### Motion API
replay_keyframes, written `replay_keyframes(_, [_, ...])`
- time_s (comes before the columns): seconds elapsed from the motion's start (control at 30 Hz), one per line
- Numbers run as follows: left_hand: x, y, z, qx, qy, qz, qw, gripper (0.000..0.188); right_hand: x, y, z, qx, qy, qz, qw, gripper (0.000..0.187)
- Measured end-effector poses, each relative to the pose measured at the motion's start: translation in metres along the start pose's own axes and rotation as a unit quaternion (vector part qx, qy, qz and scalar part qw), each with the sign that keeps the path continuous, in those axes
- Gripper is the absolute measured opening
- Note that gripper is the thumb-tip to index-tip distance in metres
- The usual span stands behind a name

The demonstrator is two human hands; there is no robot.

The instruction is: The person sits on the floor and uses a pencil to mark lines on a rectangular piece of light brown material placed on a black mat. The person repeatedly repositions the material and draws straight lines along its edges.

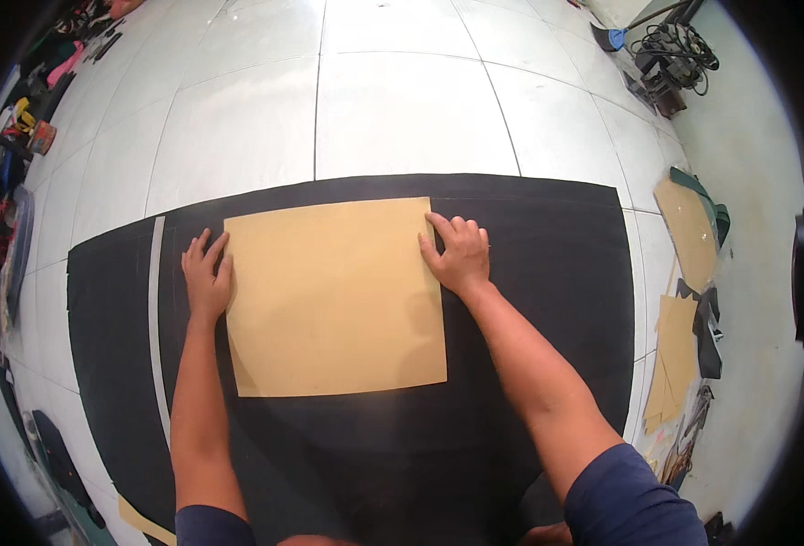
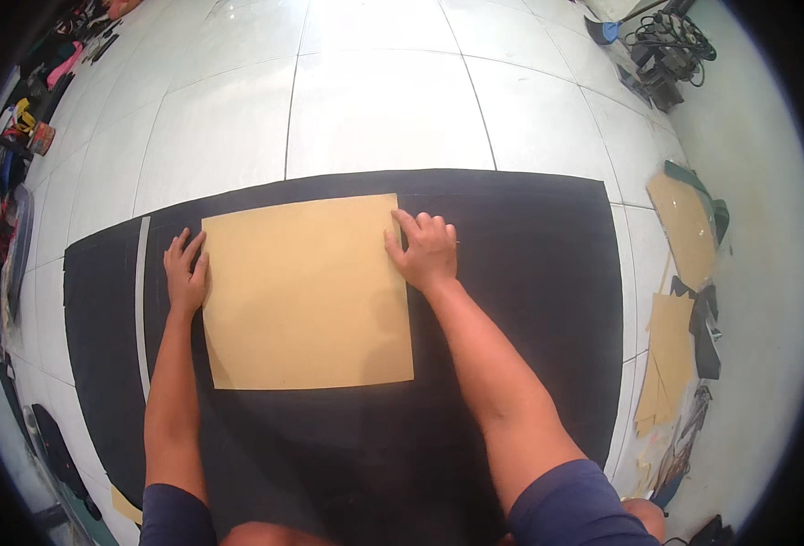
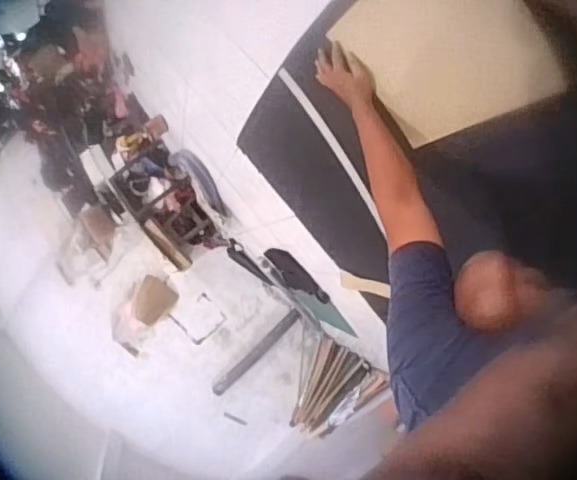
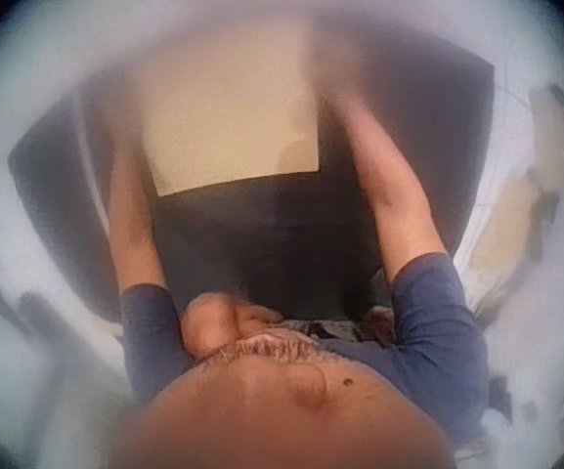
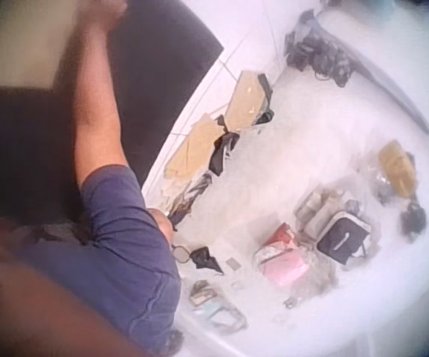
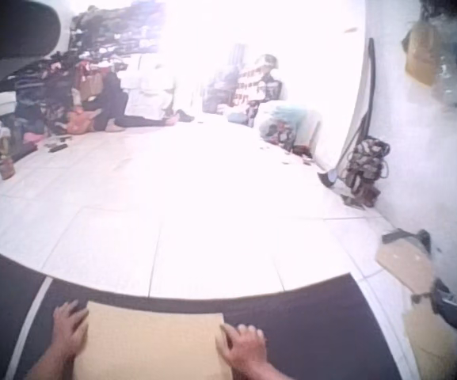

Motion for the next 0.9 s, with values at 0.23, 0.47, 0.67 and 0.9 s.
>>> replay_keyframes(0.23, [0.004,-0.008,0.005,0.000,0.010,0.011,1.000,0.045,-0.005,-0.018,0.009,-0.004,-0.026,-0.004,1.000,0.035])
replay_keyframes(0.47, [0.006,-0.008,0.005,0.004,-0.006,0.010,1.000,0.045,-0.005,-0.022,0.003,0.012,0.009,0.002,1.000,0.039])
replay_keyframes(0.67, [0.006,-0.008,0.013,0.003,0.001,0.012,1.000,0.048,-0.006,-0.023,0.009,-0.010,0.016,-0.023,1.000,0.042])
replay_keyframes(0.9, [0.008,-0.007,0.002,0.005,-0.044,-0.006,0.999,0.056,-0.012,-0.027,-0.001,0.000,0.031,-0.036,0.999,0.042])
Point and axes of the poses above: each hand's wrist, its own y-axis away from the middle knuckle, its own x-axis out of the back of the hand, z = x × y, the point moved 7 cm from there along -y, towards the middle knuckle, and after that the axes turned 2 degrees about -z, right-handed, at the moved point
